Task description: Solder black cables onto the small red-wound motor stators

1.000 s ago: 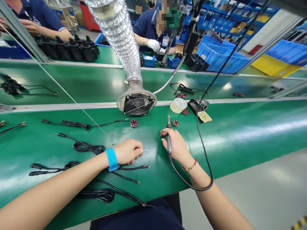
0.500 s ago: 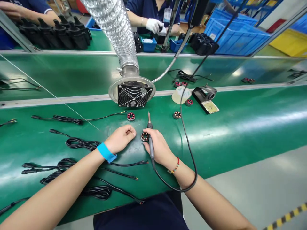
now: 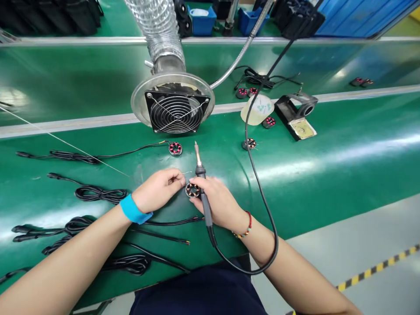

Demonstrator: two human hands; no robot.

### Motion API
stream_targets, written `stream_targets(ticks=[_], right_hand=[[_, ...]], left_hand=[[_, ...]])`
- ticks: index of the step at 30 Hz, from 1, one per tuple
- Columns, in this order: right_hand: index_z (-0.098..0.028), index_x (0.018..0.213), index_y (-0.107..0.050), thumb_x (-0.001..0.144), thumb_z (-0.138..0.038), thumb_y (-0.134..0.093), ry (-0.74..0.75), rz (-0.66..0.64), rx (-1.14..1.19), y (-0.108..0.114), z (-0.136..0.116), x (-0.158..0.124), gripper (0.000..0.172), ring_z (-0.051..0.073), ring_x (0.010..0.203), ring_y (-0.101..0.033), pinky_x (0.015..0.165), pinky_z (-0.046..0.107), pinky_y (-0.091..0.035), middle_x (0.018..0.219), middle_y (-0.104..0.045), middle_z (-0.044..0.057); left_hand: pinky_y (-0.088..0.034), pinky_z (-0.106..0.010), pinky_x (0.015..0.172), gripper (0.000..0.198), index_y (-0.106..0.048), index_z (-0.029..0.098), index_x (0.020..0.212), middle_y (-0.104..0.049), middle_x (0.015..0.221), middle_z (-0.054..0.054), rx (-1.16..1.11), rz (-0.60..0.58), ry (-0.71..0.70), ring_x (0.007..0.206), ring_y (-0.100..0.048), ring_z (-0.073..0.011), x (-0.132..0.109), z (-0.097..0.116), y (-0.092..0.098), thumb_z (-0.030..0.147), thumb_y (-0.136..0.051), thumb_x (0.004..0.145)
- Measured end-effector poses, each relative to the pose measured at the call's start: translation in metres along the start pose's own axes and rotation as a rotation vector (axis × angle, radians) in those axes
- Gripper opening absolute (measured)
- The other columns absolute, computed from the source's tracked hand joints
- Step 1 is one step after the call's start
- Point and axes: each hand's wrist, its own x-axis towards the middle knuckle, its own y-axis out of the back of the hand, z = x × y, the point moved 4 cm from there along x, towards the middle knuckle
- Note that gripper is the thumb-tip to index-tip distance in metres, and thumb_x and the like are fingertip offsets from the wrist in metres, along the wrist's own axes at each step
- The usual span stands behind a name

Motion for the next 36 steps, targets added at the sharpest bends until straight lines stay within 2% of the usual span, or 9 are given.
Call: stream_targets(ticks=[6,11,15,19,23,25,30,33,36], right_hand=[[-0.022,0.128,-0.04,0.091,-0.026,-0.052,0.038,0.014,0.068,0.004,0.0,-0.001,0.039,0.021,0.089,-0.061,0.079,0.038,-0.05,0.106,-0.066,0.007],[-0.02,0.126,-0.043,0.092,-0.029,-0.052,-0.02,0.074,0.024,0.007,0.002,-0.002,0.036,0.022,0.087,-0.062,0.076,0.037,-0.047,0.102,-0.068,0.009],[-0.02,0.125,-0.044,0.092,-0.029,-0.052,-0.024,0.108,0.022,0.008,0.002,-0.002,0.035,0.023,0.089,-0.063,0.076,0.038,-0.048,0.101,-0.068,0.01],[-0.021,0.125,-0.042,0.091,-0.029,-0.053,-0.018,0.114,0.035,0.01,0.0,-0.002,0.036,0.023,0.088,-0.064,0.075,0.038,-0.049,0.102,-0.068,0.009],[-0.022,0.124,-0.041,0.089,-0.027,-0.059,-0.053,0.186,0.098,0.014,-0.001,-0.002,0.04,0.022,0.096,-0.065,0.082,0.039,-0.052,0.106,-0.068,0.008],[-0.024,0.124,-0.04,0.087,-0.026,-0.061,-0.081,0.228,0.101,0.016,0.0,-0.003,0.042,0.023,0.1,-0.065,0.085,0.04,-0.053,0.109,-0.067,0.008],[-0.024,0.125,-0.038,0.087,-0.028,-0.062,-0.099,0.265,0.096,0.015,0.003,-0.005,0.045,0.024,0.104,-0.065,0.086,0.042,-0.054,0.115,-0.065,0.01],[-0.024,0.126,-0.038,0.087,-0.028,-0.062,-0.106,0.242,0.107,0.013,0.004,-0.005,0.046,0.024,0.102,-0.065,0.086,0.042,-0.054,0.117,-0.065,0.011],[-0.023,0.127,-0.038,0.087,-0.027,-0.061,-0.105,0.177,0.092,0.011,0.005,-0.003,0.045,0.024,0.102,-0.065,0.086,0.041,-0.053,0.115,-0.065,0.01]], left_hand=[[-0.04,-0.025,0.062,0.026,-0.056,0.018,0.07,-0.053,0.067,0.002,-0.235,-0.053,0.067,0.064,-0.046,-0.0122,0.003,0.003,0.003,0.044,-0.054,0.073],[-0.031,-0.023,0.051,0.032,-0.047,0.019,0.068,-0.042,0.06,0.006,-0.221,-0.039,0.094,0.055,-0.036,-0.0096,-0.005,0.002,-0.005,0.049,-0.054,0.076],[-0.034,-0.024,0.054,0.026,-0.05,0.019,0.067,-0.047,0.061,0.005,-0.186,-0.058,0.061,0.058,-0.041,-0.0106,-0.008,0.004,-0.011,0.042,-0.059,0.074],[-0.035,-0.023,0.055,0.023,-0.055,0.018,0.066,-0.051,0.061,0.003,-0.31,-0.019,0.083,0.059,-0.042,-0.0101,-0.004,0.006,-0.005,0.04,-0.059,0.071],[-0.021,-0.021,0.044,0.025,-0.051,0.019,0.067,-0.039,0.055,0.007,-0.48,0.077,0.197,0.046,-0.027,-0.0062,-0.002,-0.001,0.003,0.042,-0.059,0.069],[-0.018,-0.022,0.043,0.028,-0.051,0.018,0.069,-0.041,0.057,0.006,-0.482,0.077,0.206,0.045,-0.025,-0.0059,-0.002,-0.002,0.003,0.046,-0.057,0.072],[-0.038,-0.024,0.056,0.025,-0.059,0.017,0.074,-0.055,0.069,0.001,-0.249,-0.08,0.05,0.062,-0.045,-0.0111,-0.007,0.006,-0.006,0.042,-0.056,0.078],[-0.042,-0.026,0.065,0.021,-0.062,0.018,0.075,-0.058,0.074,-0.001,-0.041,-0.029,-0.137,0.07,-0.051,-0.0136,-0.011,0.013,-0.005,0.034,-0.05,0.083],[-0.041,-0.027,0.068,0.025,-0.066,0.019,0.077,-0.058,0.078,-0.002,0.205,0.029,-0.345,0.072,-0.053,-0.014,-0.014,0.019,-0.002,0.028,-0.044,0.088]])
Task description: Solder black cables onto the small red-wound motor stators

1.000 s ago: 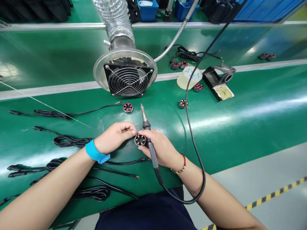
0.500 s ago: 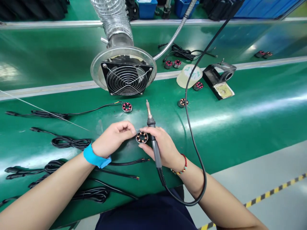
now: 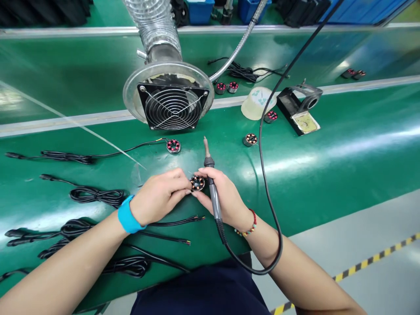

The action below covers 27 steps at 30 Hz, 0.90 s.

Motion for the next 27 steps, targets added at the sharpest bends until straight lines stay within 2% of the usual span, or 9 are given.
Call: stream_targets(ticks=[2,5,7,10,12,16,18,23,27], right_hand=[[-0.023,0.126,-0.04,0.088,-0.025,-0.06,0.001,-0.031,-0.019,-0.001,0.0,0.001,0.043,0.024,0.101,-0.064,0.086,0.042,-0.052,0.111,-0.066,0.009],[-0.022,0.124,-0.042,0.087,-0.024,-0.059,-0.002,-0.038,-0.019,-0.001,0.001,0.001,0.041,0.025,0.101,-0.063,0.086,0.042,-0.052,0.11,-0.066,0.01],[-0.022,0.124,-0.042,0.087,-0.024,-0.059,-0.004,-0.036,-0.02,-0.001,0.002,0.001,0.041,0.025,0.101,-0.063,0.086,0.043,-0.051,0.111,-0.066,0.01],[-0.022,0.124,-0.042,0.087,-0.023,-0.059,0.007,-0.053,-0.032,-0.001,0.003,0.001,0.04,0.025,0.1,-0.062,0.085,0.042,-0.051,0.112,-0.065,0.01],[-0.021,0.124,-0.042,0.087,-0.021,-0.059,0.016,-0.073,-0.036,-0.002,0.003,0.001,0.04,0.025,0.1,-0.061,0.084,0.042,-0.051,0.113,-0.065,0.011],[-0.02,0.124,-0.041,0.087,-0.017,-0.058,0.019,-0.088,-0.028,-0.003,0.003,0.001,0.04,0.025,0.101,-0.061,0.085,0.042,-0.05,0.114,-0.065,0.011],[-0.021,0.124,-0.041,0.087,-0.017,-0.057,0.021,-0.099,-0.022,-0.003,0.003,0.001,0.041,0.025,0.102,-0.061,0.085,0.042,-0.049,0.114,-0.065,0.01],[-0.021,0.125,-0.041,0.089,-0.018,-0.053,0.03,-0.137,-0.028,-0.003,0.005,0.001,0.039,0.024,0.101,-0.062,0.085,0.042,-0.049,0.113,-0.065,0.011],[-0.021,0.125,-0.041,0.087,-0.012,-0.05,0.004,-0.113,-0.042,0.006,0.009,0.003,0.041,0.024,0.106,-0.062,0.089,0.042,-0.048,0.115,-0.066,0.011]], left_hand=[[-0.041,-0.027,0.067,0.027,-0.067,0.019,0.079,-0.058,0.079,-0.003,0.101,0.064,-0.06,0.072,-0.054,-0.0138,-0.001,0.0,0.006,0.026,-0.043,0.09],[-0.041,-0.026,0.068,0.023,-0.065,0.018,0.08,-0.058,0.078,-0.002,0.127,0.201,-0.013,0.074,-0.054,-0.0141,-0.001,-0.005,0.015,0.025,-0.046,0.091],[-0.041,-0.026,0.067,0.02,-0.064,0.017,0.083,-0.058,0.079,-0.002,0.108,0.184,0.039,0.072,-0.054,-0.0138,0.0,-0.008,0.015,0.027,-0.048,0.09],[-0.042,-0.026,0.069,0.023,-0.064,0.016,0.082,-0.058,0.08,-0.002,0.069,0.027,0.035,0.073,-0.054,-0.0135,0.002,-0.007,0.006,0.027,-0.046,0.091],[-0.041,-0.026,0.071,0.026,-0.063,0.016,0.078,-0.057,0.078,-0.001,0.05,-0.02,0.032,0.074,-0.054,-0.0136,0.002,-0.007,0.003,0.028,-0.044,0.092],[-0.041,-0.027,0.07,0.024,-0.064,0.016,0.089,-0.058,0.081,-0.002,0.037,0.115,0.146,0.074,-0.054,-0.0143,0.003,-0.011,0.007,0.032,-0.046,0.091],[-0.041,-0.028,0.072,0.025,-0.064,0.015,0.092,-0.059,0.082,-0.002,0.035,0.129,0.172,0.076,-0.054,-0.0151,0.005,-0.012,0.006,0.033,-0.045,0.091],[-0.041,-0.029,0.073,0.029,-0.06,0.016,0.076,-0.058,0.077,-0.002,0.036,-0.049,0.17,0.076,-0.054,-0.016,0.009,-0.012,0.0,0.033,-0.041,0.091],[-0.041,-0.03,0.072,0.025,-0.061,0.018,0.085,-0.06,0.085,-0.002,0.12,-0.212,0.194,0.077,-0.055,-0.0169,-0.002,-0.006,-0.002,0.036,-0.044,0.091]])
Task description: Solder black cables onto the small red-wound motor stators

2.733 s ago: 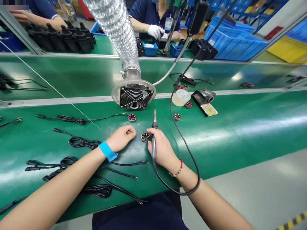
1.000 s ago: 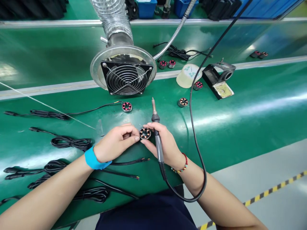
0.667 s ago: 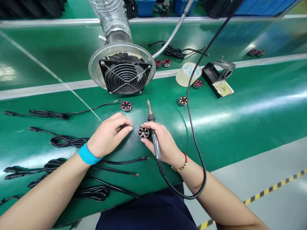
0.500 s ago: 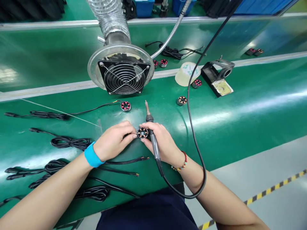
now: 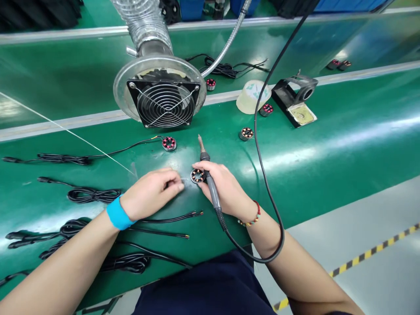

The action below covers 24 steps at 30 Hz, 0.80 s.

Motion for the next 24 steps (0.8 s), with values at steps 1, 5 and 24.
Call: stream_targets(ticks=[1,5,24], right_hand=[[-0.02,0.126,-0.041,0.085,-0.011,-0.049,-0.006,0.018,0.001,0.003,0.001,0.0,0.043,0.024,0.109,-0.061,0.092,0.043,-0.048,0.117,-0.065,0.011],[-0.02,0.126,-0.041,0.081,-0.009,-0.049,-0.023,0.093,0.011,0.012,0.001,0.001,0.046,0.024,0.112,-0.061,0.095,0.044,-0.046,0.119,-0.065,0.011],[-0.025,0.117,-0.049,0.085,-0.01,-0.051,-0.034,0.343,0.135,0.018,-0.005,-0.003,0.036,0.018,0.093,-0.069,0.086,0.038,-0.053,0.097,-0.072,0.002]], left_hand=[[-0.041,-0.03,0.072,0.022,-0.061,0.019,0.09,-0.06,0.089,-0.002,0.059,-0.081,-0.022,0.079,-0.056,-0.0175,-0.004,0.003,-0.004,0.036,-0.048,0.089],[-0.039,-0.03,0.068,0.011,-0.061,0.02,0.093,-0.061,0.097,-0.004,0.286,-0.346,-0.114,0.081,-0.059,-0.0187,-0.019,0.016,-0.023,0.024,-0.054,0.085],[-0.039,-0.023,0.061,0.012,-0.061,0.019,0.077,-0.063,0.076,0.0,-0.022,-0.438,-0.168,0.067,-0.056,-0.0128,-0.03,0.028,-0.01,0.021,-0.052,0.084]])
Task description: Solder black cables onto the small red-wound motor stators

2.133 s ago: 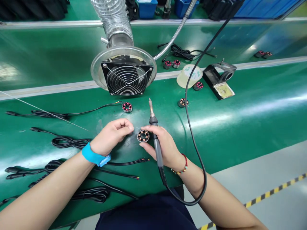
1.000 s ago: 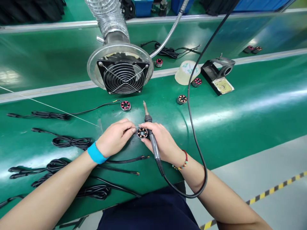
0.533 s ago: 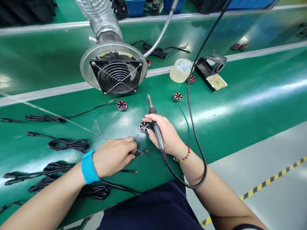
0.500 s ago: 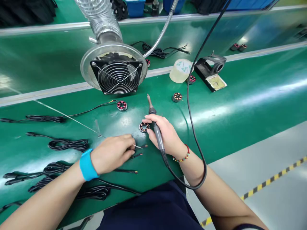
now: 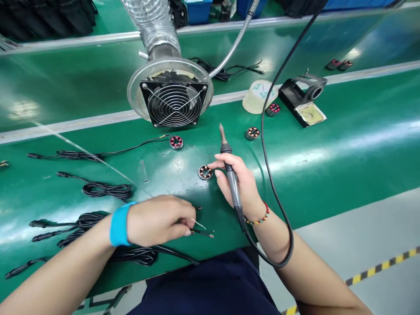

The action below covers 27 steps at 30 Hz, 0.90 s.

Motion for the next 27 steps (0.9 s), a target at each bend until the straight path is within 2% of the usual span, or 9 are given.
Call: stream_targets(ticks=[3,8,12,15,18,21,24,27], right_hand=[[-0.026,0.117,-0.05,0.087,-0.011,-0.051,-0.028,0.0,-0.001,0.0,0.001,0.0,0.034,0.019,0.095,-0.069,0.087,0.039,-0.054,0.098,-0.072,0.002],[-0.025,0.118,-0.051,0.088,-0.011,-0.049,-0.042,-0.003,0.018,-0.001,0.002,-0.001,0.033,0.018,0.095,-0.07,0.087,0.037,-0.055,0.099,-0.072,0.003],[-0.025,0.115,-0.052,0.087,-0.009,-0.049,-0.025,0.002,0.026,-0.001,0.002,-0.001,0.032,0.017,0.093,-0.07,0.085,0.035,-0.056,0.098,-0.072,0.002],[-0.024,0.114,-0.053,0.087,-0.009,-0.05,0.006,0.011,0.031,-0.001,0.0,-0.001,0.031,0.016,0.09,-0.07,0.083,0.034,-0.056,0.097,-0.073,0.002],[-0.024,0.114,-0.052,0.087,-0.009,-0.05,0.029,0.019,0.027,-0.001,-0.002,-0.001,0.031,0.016,0.088,-0.07,0.083,0.034,-0.056,0.095,-0.073,0.002],[-0.024,0.114,-0.052,0.087,-0.01,-0.051,0.006,0.025,0.016,0.001,-0.002,-0.001,0.03,0.017,0.089,-0.07,0.083,0.035,-0.056,0.095,-0.074,0.002],[-0.025,0.114,-0.053,0.088,-0.012,-0.051,-0.01,0.032,0.002,0.002,-0.002,0.0,0.029,0.017,0.089,-0.069,0.081,0.034,-0.056,0.094,-0.074,0.003],[-0.025,0.114,-0.053,0.088,-0.012,-0.052,0.009,0.039,-0.01,0.003,-0.002,0.001,0.029,0.016,0.087,-0.069,0.083,0.035,-0.055,0.091,-0.074,0.002]], left_hand=[[-0.038,-0.026,0.06,0.02,-0.061,0.02,0.078,-0.066,0.084,-0.003,0.246,0.005,0.025,0.07,-0.06,-0.0156,0.008,0.0,-0.013,0.016,-0.045,0.088],[-0.039,-0.03,0.061,0.012,-0.056,0.019,0.094,-0.067,0.087,-0.004,0.379,0.1,0.177,0.073,-0.062,-0.0197,0.011,-0.006,-0.01,0.017,-0.048,0.086],[-0.041,-0.031,0.065,0.015,-0.057,0.018,0.091,-0.065,0.095,-0.007,0.424,0.106,0.203,0.079,-0.062,-0.0204,0.014,-0.008,-0.008,0.015,-0.042,0.088],[-0.04,-0.03,0.066,0.015,-0.056,0.019,0.086,-0.063,0.087,-0.004,0.286,0.214,0.232,0.074,-0.058,-0.0178,0.013,-0.012,0.001,0.017,-0.041,0.088],[-0.037,-0.027,0.058,0.011,-0.055,0.02,0.084,-0.056,0.069,0.002,-0.006,0.301,0.278,0.061,-0.049,-0.0135,0.009,-0.022,0.012,0.025,-0.046,0.086],[-0.032,-0.023,0.051,0.016,-0.053,0.02,0.079,-0.046,0.059,0.005,-0.244,0.377,0.278,0.054,-0.04,-0.0111,0.008,-0.032,0.019,0.035,-0.049,0.084],[-0.032,-0.023,0.051,0.016,-0.051,0.019,0.077,-0.045,0.059,0.006,-0.327,0.463,0.249,0.055,-0.039,-0.0106,0.01,-0.039,0.022,0.035,-0.051,0.081],[-0.034,-0.023,0.053,0.014,-0.051,0.019,0.077,-0.046,0.061,0.005,-0.309,0.516,0.237,0.057,-0.041,-0.0109,0.012,-0.04,0.023,0.033,-0.051,0.08]])
